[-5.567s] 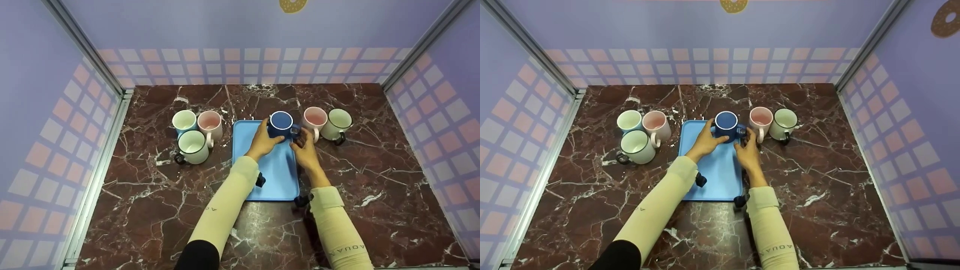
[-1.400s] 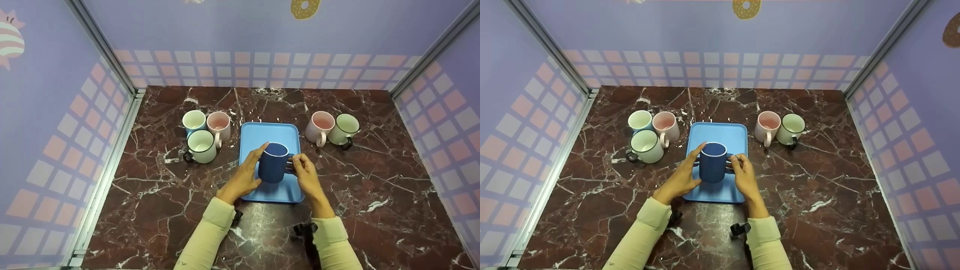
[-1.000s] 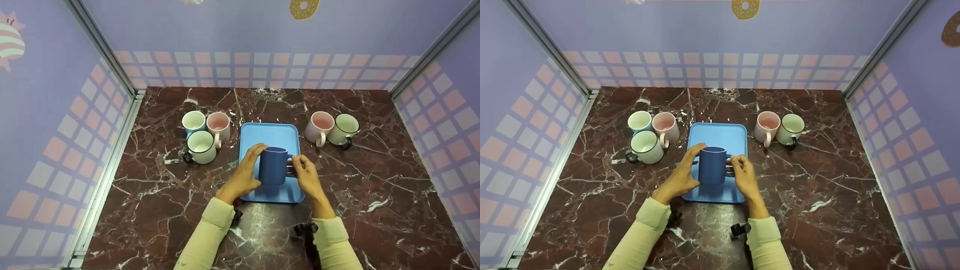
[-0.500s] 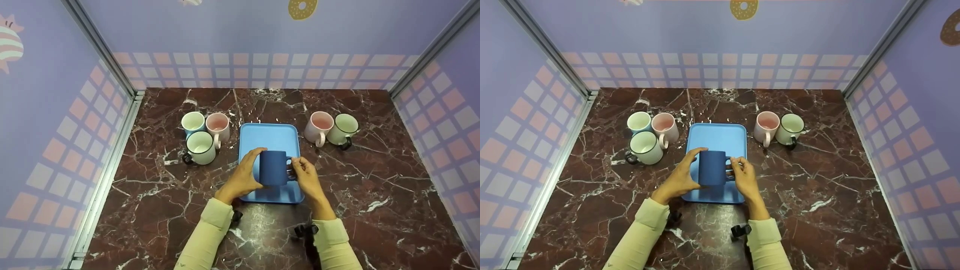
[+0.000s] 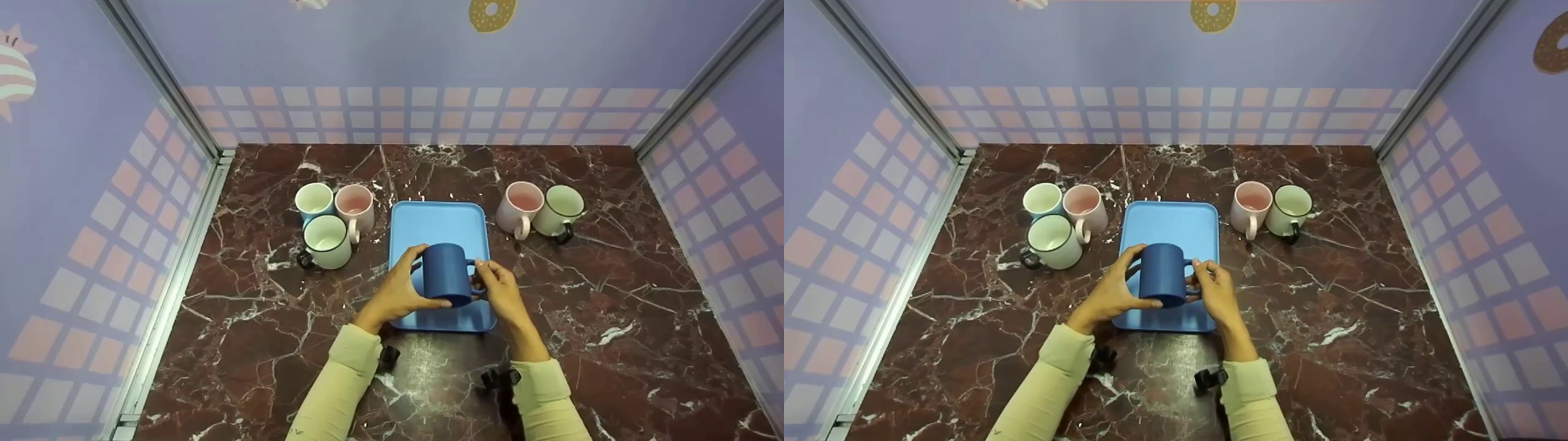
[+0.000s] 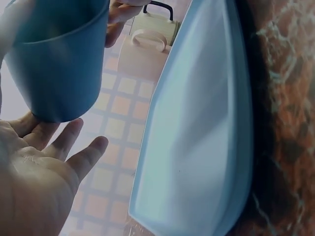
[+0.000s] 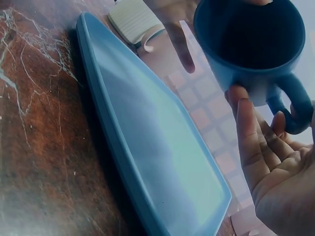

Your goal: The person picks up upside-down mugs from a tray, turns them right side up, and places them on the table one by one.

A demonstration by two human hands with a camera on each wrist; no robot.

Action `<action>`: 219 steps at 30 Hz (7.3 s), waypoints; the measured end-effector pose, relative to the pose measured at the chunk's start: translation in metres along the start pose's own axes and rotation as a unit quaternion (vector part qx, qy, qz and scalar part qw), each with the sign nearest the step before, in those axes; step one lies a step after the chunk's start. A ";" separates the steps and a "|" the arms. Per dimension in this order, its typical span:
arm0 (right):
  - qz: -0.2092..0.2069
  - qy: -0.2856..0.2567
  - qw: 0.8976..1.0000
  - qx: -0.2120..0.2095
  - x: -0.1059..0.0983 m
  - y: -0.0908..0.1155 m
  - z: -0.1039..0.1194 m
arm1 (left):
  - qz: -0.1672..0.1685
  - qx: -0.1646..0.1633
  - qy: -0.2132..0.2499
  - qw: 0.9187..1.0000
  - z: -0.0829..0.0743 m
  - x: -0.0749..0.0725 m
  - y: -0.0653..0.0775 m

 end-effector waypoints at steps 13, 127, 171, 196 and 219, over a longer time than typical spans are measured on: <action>0.050 -0.032 0.997 0.042 0.001 0.002 -0.003 | 0.003 -0.055 0.122 0.991 0.005 0.005 -0.001; 0.094 0.163 0.980 -0.060 0.015 0.014 0.032 | 0.040 -0.137 0.091 0.986 0.021 0.009 0.011; 0.062 0.152 0.984 -0.066 -0.001 0.006 0.020 | -0.016 -0.243 -0.212 0.947 0.056 -0.035 0.033; -0.089 0.103 0.988 -0.070 -0.073 0.015 0.035 | -0.011 -0.235 -0.193 0.953 0.061 -0.034 0.034; -0.228 0.134 0.962 -0.062 -0.148 0.013 0.036 | -0.011 -0.237 -0.201 0.951 0.059 -0.035 0.035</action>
Point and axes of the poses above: each hand's wrist, its own y-axis away from the middle knuckle, its own x-axis out of the palm, z = x × y, the point moved 5 cm from there along -y, towards the middle knuckle, and after that the axes turned 3 degrees about z, right-handed, at the moved point
